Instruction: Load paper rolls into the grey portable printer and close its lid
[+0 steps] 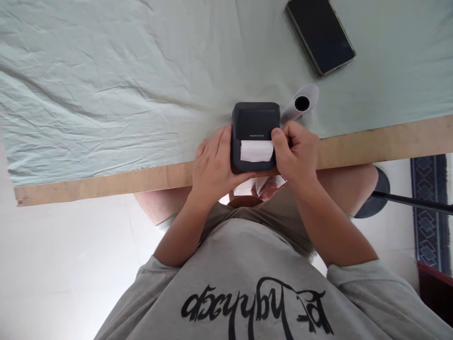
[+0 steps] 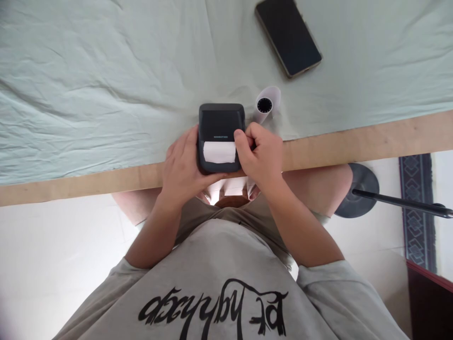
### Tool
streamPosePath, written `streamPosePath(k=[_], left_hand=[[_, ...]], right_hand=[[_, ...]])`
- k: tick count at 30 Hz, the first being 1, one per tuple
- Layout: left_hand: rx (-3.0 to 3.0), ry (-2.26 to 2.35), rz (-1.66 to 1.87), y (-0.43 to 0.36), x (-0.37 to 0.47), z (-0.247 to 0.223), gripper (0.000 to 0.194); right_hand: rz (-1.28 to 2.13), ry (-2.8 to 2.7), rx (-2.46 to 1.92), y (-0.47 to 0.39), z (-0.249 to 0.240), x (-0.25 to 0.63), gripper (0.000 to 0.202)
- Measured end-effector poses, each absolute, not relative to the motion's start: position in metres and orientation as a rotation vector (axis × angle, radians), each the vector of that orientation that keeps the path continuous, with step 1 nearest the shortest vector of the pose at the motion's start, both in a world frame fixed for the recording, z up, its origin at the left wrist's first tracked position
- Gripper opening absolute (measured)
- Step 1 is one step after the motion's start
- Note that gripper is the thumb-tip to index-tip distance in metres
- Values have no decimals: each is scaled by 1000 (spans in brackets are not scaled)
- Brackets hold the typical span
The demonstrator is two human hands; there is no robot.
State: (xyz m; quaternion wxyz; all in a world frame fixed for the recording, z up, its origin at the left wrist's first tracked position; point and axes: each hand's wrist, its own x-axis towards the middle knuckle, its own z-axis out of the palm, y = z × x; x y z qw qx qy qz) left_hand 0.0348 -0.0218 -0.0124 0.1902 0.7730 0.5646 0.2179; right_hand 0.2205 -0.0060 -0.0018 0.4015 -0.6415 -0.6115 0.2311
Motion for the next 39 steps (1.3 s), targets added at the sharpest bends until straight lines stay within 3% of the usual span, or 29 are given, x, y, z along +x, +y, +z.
streamPosePath(k=[8, 18, 26, 34, 39], left_hand=[[2157, 1605, 602, -21, 34, -13, 109], [2126, 1588, 684, -17, 34, -8, 96], [2067, 1602, 688, -16, 37, -3, 94], [2134, 1610, 574, -21, 34, -4, 104], [2096, 1519, 680, -19, 30, -5, 71]], right_hand=[[636, -1549, -1657, 2, 0, 223, 59], [642, -1588, -1612, 3, -4, 225, 64], [686, -1597, -1608, 2, -6, 228, 61], [756, -1647, -1713, -4, 2, 232, 42], [736, -1640, -1784, -9, 14, 234, 37]])
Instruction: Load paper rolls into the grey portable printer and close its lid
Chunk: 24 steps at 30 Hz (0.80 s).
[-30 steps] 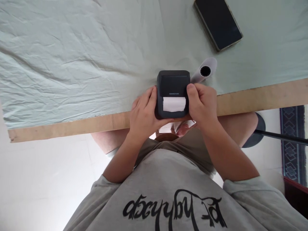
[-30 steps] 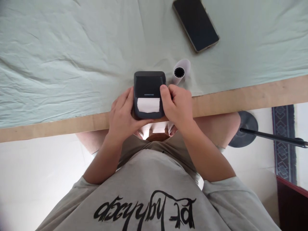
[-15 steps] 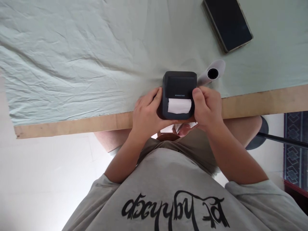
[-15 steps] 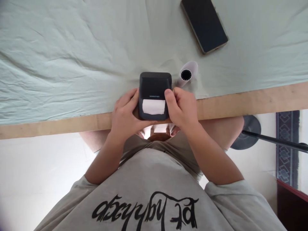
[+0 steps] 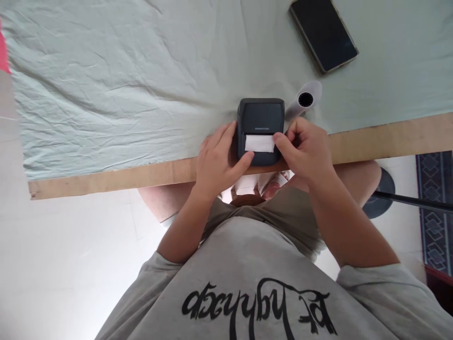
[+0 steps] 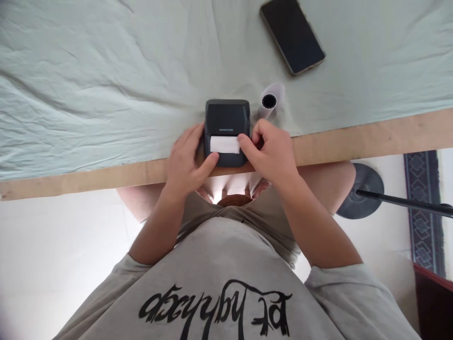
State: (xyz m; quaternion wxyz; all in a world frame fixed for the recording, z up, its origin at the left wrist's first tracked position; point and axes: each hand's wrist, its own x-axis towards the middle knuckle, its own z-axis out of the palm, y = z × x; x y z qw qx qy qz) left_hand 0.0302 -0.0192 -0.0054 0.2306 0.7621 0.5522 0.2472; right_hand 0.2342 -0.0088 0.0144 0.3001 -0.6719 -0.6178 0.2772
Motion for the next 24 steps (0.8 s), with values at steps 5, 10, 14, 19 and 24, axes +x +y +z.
streamPosePath(k=[5, 10, 14, 19, 24], left_hand=[[2111, 1543, 688, -19, 31, -8, 72], [2140, 1540, 695, -20, 31, -10, 76], [2150, 1544, 707, -20, 31, -11, 73], [2140, 1542, 736, -22, 31, -10, 69], [2121, 1542, 746, -22, 32, -9, 65]], right_hand=[[622, -1670, -1782, -3, 30, 232, 33], [636, -1637, -1574, 15, 47, 228, 22], [472, -1761, -1532, 21, 56, 227, 17], [346, -1961, -1645, 24, 54, 226, 3], [321, -2256, -1919, 36, 57, 216, 9]])
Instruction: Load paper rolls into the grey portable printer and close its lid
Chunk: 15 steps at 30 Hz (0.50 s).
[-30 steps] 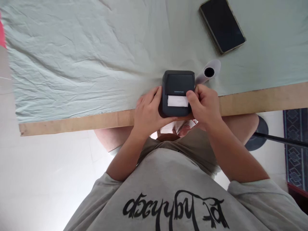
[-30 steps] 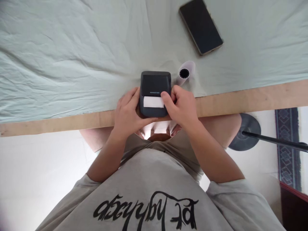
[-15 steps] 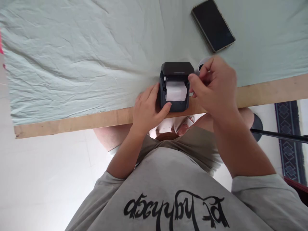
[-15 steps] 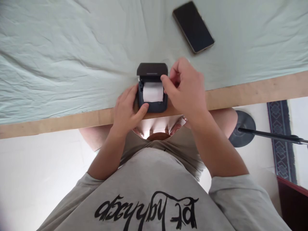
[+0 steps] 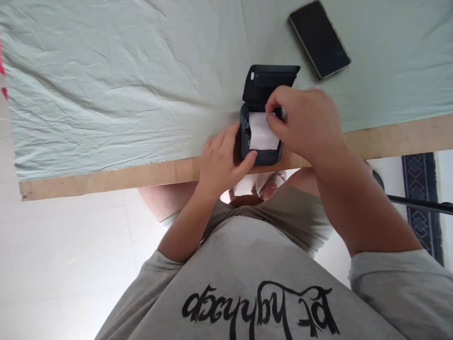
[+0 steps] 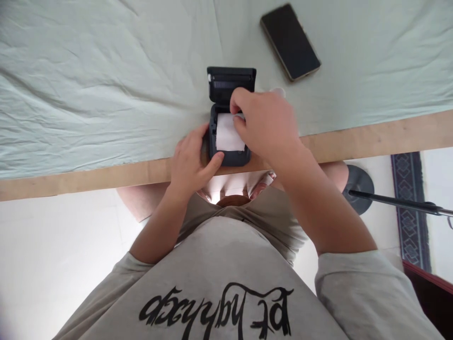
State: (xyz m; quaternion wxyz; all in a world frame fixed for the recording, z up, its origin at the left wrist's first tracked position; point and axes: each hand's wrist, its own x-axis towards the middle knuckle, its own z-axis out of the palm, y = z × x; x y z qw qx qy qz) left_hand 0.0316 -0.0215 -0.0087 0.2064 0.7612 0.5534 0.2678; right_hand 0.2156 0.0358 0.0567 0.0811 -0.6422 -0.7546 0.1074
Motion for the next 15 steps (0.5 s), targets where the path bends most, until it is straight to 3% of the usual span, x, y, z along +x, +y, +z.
streamPosePath(k=[8, 15], left_hand=[[2092, 1544, 742, -22, 32, -7, 70], [2094, 1480, 765, -23, 28, -7, 79]], right_hand=[[342, -2686, -1981, 50, 76, 206, 32], [326, -2767, -1958, 57, 75, 205, 33]])
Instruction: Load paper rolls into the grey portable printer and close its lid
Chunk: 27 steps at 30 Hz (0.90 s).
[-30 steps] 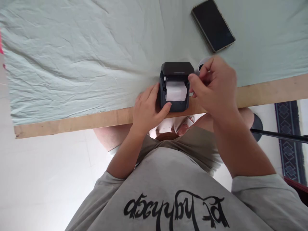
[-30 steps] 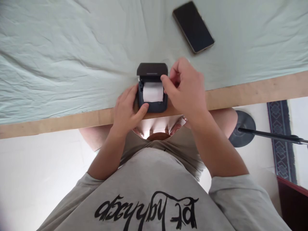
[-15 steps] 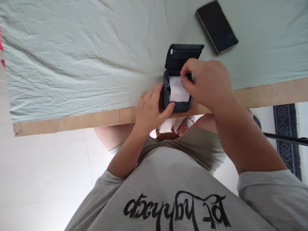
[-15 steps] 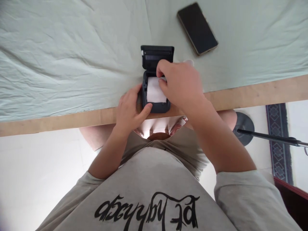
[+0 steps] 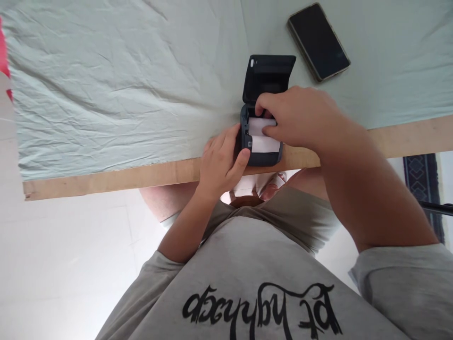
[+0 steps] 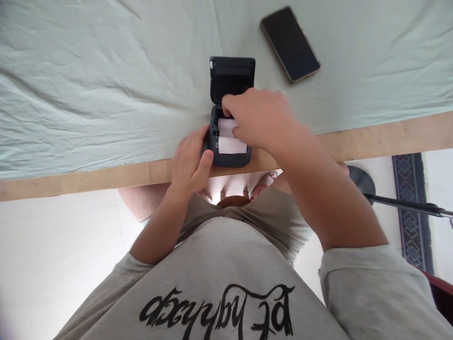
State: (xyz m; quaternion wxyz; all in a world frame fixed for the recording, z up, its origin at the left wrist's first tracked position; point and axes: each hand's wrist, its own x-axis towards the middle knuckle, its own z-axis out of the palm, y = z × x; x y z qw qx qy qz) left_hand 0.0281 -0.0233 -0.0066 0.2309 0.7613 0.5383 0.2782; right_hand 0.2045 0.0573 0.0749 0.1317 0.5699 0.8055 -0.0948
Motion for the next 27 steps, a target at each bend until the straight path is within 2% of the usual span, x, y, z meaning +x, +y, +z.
streamPosePath(k=[5, 7, 9, 11, 13, 15, 20, 24, 27], left_hand=[[2070, 1459, 798, -24, 27, -6, 81], [2062, 1458, 805, -25, 28, -5, 81], [2059, 1456, 809, -25, 28, -5, 81], [2061, 1457, 810, -25, 28, -5, 82], [2063, 1456, 810, -25, 28, -5, 82], [2070, 1455, 813, -25, 28, -6, 83], [2080, 1456, 798, -24, 28, -6, 82], [2076, 1457, 794, -24, 28, -6, 81], [2079, 1462, 783, -23, 28, -5, 81]], right_hand=[[-359, 2284, 1787, 59, 85, 208, 37], [-497, 2415, 1850, 54, 90, 217, 34], [-856, 2584, 1913, 45, 89, 228, 27], [-1462, 2524, 2028, 31, 80, 241, 27], [-2219, 2205, 2221, 16, 64, 253, 37], [-2369, 2101, 2398, 3, 47, 263, 41], [-2231, 1930, 2909, -15, 22, 278, 35], [-1798, 1779, 3363, -16, 11, 289, 39], [-1347, 1880, 3431, -14, 8, 298, 35]])
